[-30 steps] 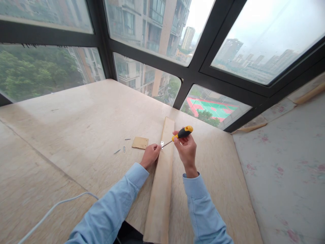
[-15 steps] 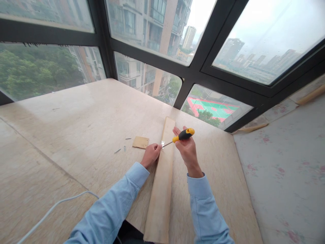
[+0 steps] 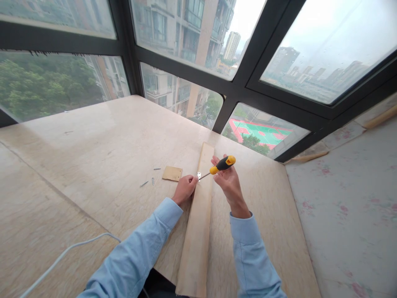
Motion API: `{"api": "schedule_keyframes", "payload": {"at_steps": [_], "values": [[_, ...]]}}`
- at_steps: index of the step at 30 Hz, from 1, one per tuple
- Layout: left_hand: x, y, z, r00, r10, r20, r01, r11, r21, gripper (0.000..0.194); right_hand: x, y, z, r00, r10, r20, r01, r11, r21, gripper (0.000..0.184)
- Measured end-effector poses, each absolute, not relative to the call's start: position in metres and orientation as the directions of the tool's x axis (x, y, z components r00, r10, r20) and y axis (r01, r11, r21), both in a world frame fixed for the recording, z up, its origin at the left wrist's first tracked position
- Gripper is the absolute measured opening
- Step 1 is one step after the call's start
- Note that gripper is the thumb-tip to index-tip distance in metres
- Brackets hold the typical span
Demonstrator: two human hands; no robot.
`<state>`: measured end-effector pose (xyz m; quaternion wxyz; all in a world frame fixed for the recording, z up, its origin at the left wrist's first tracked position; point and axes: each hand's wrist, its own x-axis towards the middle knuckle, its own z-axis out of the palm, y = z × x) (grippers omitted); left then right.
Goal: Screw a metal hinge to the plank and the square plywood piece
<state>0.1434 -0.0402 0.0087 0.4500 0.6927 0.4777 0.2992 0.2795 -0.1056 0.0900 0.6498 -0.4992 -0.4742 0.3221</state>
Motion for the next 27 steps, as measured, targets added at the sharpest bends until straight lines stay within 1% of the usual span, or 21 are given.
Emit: {"api": "schedule_keyframes", "payload": {"at_steps": [2, 5, 6, 8, 9, 11, 13, 15, 17, 19, 21, 23, 25, 27], "values": [[0.143, -0.041, 0.009, 0.365, 0.931, -0.018, 0.388, -0.135, 0.912, 0.041, 0.28, -0.105, 0.089, 0.416, 0.859, 0.299, 0.12, 0.274, -0.954, 0.065], [0.143, -0.041, 0.009, 0.364, 0.931, -0.023, 0.38, -0.126, 0.916, 0.041, 0.279, -0.104, 0.089, 0.554, 0.775, 0.304, 0.272, 0.176, -0.946, 0.053], [0.143, -0.04, 0.009, 0.364, 0.931, -0.026, 0.381, -0.124, 0.916, 0.041, 0.279, -0.104, 0.09, 0.577, 0.757, 0.307, 0.292, 0.159, -0.943, 0.048], [0.144, -0.04, 0.008, 0.364, 0.931, -0.03, 0.386, -0.122, 0.914, 0.041, 0.278, -0.105, 0.092, 0.578, 0.759, 0.299, 0.252, 0.183, -0.95, 0.042], [0.144, -0.039, 0.007, 0.365, 0.931, -0.03, 0.389, -0.123, 0.913, 0.041, 0.278, -0.105, 0.093, 0.554, 0.781, 0.288, 0.2, 0.211, -0.957, 0.043], [0.144, -0.039, 0.007, 0.366, 0.93, -0.023, 0.394, -0.132, 0.91, 0.041, 0.277, -0.106, 0.096, 0.481, 0.831, 0.28, 0.093, 0.268, -0.959, 0.052], [0.144, -0.039, 0.007, 0.366, 0.931, -0.016, 0.398, -0.141, 0.906, 0.041, 0.276, -0.107, 0.096, 0.442, 0.847, 0.296, 0.074, 0.294, -0.953, 0.061], [0.144, -0.04, 0.008, 0.364, 0.931, -0.014, 0.396, -0.141, 0.907, 0.041, 0.276, -0.106, 0.095, 0.485, 0.819, 0.306, 0.166, 0.257, -0.952, 0.063], [0.144, -0.04, 0.008, 0.364, 0.931, -0.018, 0.387, -0.133, 0.912, 0.041, 0.277, -0.106, 0.092, 0.563, 0.774, 0.288, 0.281, 0.149, -0.948, 0.059], [0.144, -0.041, 0.009, 0.367, 0.93, -0.025, 0.381, -0.126, 0.916, 0.041, 0.277, -0.105, 0.09, 0.613, 0.74, 0.278, 0.324, 0.086, -0.942, 0.053], [0.144, -0.04, 0.009, 0.371, 0.928, -0.035, 0.381, -0.118, 0.917, 0.041, 0.276, -0.105, 0.09, 0.62, 0.734, 0.278, 0.271, 0.133, -0.953, 0.049], [0.144, -0.04, 0.008, 0.37, 0.928, -0.041, 0.385, -0.113, 0.916, 0.041, 0.274, -0.105, 0.093, 0.607, 0.743, 0.281, 0.162, 0.231, -0.96, 0.047], [0.144, -0.04, 0.008, 0.367, 0.929, -0.042, 0.393, -0.114, 0.913, 0.041, 0.273, -0.106, 0.097, 0.594, 0.75, 0.291, 0.066, 0.315, -0.947, 0.048], [0.144, -0.039, 0.008, 0.366, 0.93, -0.039, 0.392, -0.116, 0.912, 0.041, 0.274, -0.107, 0.102, 0.6, 0.731, 0.323, 0.033, 0.381, -0.924, 0.05]]}}
